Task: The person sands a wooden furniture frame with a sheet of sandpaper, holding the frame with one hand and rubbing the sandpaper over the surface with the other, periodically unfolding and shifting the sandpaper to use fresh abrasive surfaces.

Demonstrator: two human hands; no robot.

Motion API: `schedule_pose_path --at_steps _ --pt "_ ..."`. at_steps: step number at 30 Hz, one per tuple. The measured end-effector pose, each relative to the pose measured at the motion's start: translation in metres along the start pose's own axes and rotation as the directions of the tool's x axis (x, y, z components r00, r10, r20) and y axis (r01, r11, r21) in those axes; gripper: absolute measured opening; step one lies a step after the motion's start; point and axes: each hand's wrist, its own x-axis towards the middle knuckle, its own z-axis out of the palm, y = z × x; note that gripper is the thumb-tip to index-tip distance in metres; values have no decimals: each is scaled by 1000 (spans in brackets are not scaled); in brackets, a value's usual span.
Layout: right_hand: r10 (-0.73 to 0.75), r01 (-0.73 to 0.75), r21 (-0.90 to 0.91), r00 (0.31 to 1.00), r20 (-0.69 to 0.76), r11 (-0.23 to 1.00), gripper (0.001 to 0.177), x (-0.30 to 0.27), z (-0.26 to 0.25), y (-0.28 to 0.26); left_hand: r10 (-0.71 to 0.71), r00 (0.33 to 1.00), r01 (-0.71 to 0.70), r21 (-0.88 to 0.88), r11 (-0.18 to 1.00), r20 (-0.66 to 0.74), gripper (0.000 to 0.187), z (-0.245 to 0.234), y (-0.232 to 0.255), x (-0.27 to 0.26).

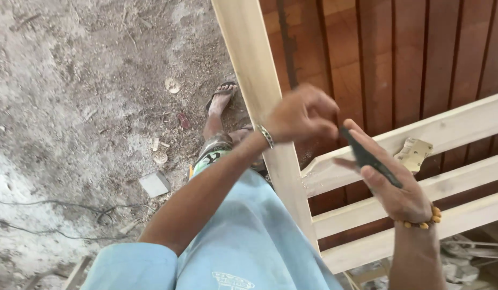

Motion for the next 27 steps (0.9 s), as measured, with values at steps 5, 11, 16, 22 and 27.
schedule_pose_path --at_steps 5,11,16,22,27 --pt "379 -227 -734 924 45 640 55 32 16 36 354 826 -29 595 804 -439 40 -49 -55 11" --pt "600 286 -953 748 285 97 69 22 13 133 490 812 15 851 525 -317 27 -56 -87 17" --pt "654 536 -843 655 380 -47 60 30 13 123 530 770 86 881 465 -355 25 -44 -90 17" --pt "641 657 -747 531 554 102 51 56 0 118 505 779 226 918 326 -371 25 -40 -100 33" --pt "636 568 -803 556 535 179 25 47 2 132 585 720 266 927 266 -374 24 -38 -104 38"
